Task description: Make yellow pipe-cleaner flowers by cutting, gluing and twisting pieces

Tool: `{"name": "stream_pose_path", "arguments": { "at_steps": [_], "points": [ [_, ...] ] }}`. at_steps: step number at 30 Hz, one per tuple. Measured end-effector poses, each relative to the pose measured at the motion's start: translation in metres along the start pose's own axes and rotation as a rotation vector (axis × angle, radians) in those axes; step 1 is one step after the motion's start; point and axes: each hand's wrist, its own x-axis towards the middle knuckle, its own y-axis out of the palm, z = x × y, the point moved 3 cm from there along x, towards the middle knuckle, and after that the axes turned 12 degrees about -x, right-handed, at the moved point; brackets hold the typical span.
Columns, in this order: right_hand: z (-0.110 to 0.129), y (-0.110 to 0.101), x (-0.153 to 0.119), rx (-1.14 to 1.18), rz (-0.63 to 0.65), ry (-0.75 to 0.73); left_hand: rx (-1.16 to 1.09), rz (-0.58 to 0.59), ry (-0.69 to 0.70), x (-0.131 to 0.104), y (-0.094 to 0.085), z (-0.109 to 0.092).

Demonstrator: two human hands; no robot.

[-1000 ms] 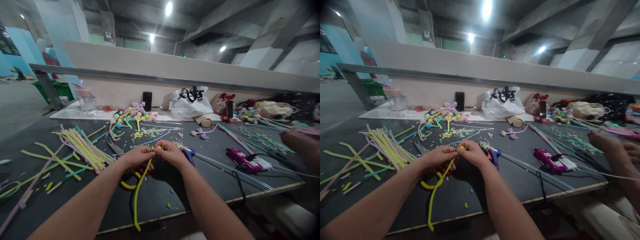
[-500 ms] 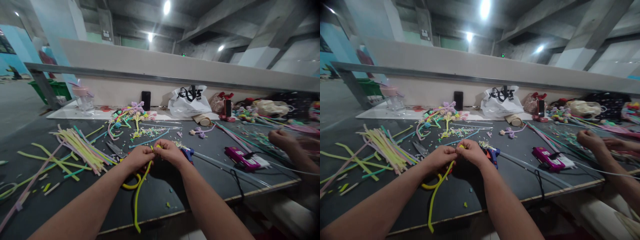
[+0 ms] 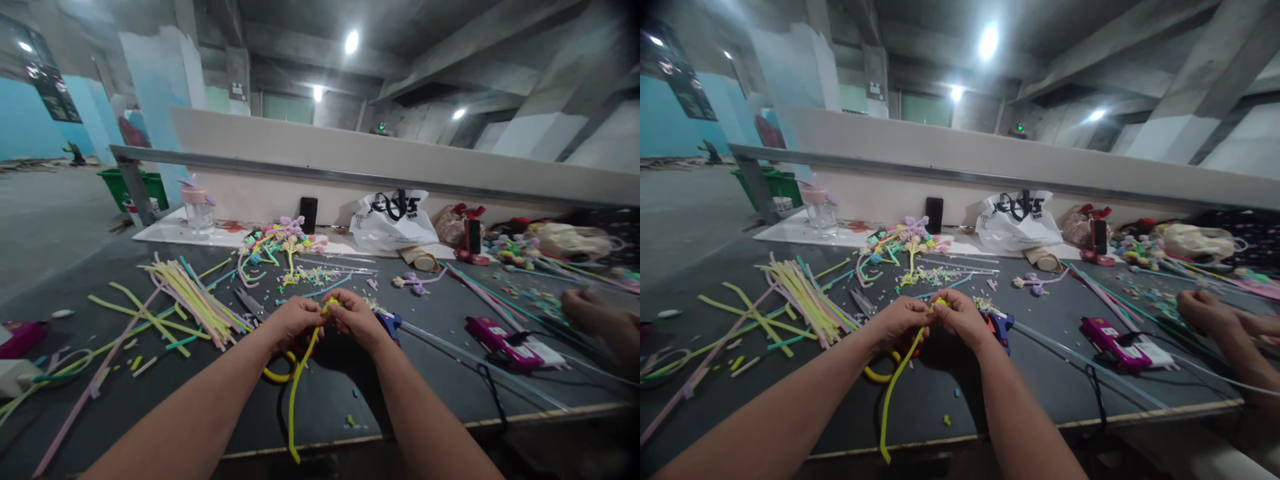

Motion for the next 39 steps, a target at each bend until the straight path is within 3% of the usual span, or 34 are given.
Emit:
{"name": "stream_pose_path", "arguments": {
  "at_steps": [3,6,9,11,15,19,24,29,32,34,36,39],
  "points": [
    [0.003,0.001,0.003,-0.079,-0.111,0.006,-0.069,-0.089,0.124,-0.005,-0.011,-0.021],
    [0.01,0.016,0.006,-0.253,-0.153,0.049,-0.162,-0.224,0.265,-0.018,-0.027,-0.053],
    [0.024,0.048,0.005,-0.475,-0.039,0.054,-0.238,-0.283,0.37,-0.044,-0.033,-0.08],
    [0.036,0.07,0.002,-0.603,0.06,0.036,-0.27,-0.286,0.401,-0.069,-0.03,-0.085],
    [0.05,0.093,0.002,-0.773,0.209,0.055,-0.301,-0.303,0.36,-0.115,-0.027,-0.052],
    [0.05,0.09,0.016,-0.794,0.349,0.111,-0.357,-0.41,0.214,-0.14,-0.035,-0.008],
    [0.052,0.068,0.022,-0.615,0.531,0.201,-0.308,-0.484,0.228,-0.15,-0.039,0.002],
    [0.063,0.045,-0.022,-0.305,0.7,0.258,-0.322,-0.504,0.284,-0.149,-0.033,0.01],
    [0.065,0.043,-0.058,0.213,0.631,0.282,-0.357,-0.505,0.294,-0.147,-0.028,0.017],
    [0.06,0.044,-0.077,0.387,0.475,0.28,-0.367,-0.494,0.291,-0.144,-0.024,0.02],
    [0.054,0.047,-0.09,0.419,0.278,0.252,-0.365,-0.48,0.295,-0.142,-0.017,0.021],
    [0.05,0.052,-0.104,0.171,0.076,0.174,-0.353,-0.474,0.297,-0.14,-0.006,0.021]
  ]
}}
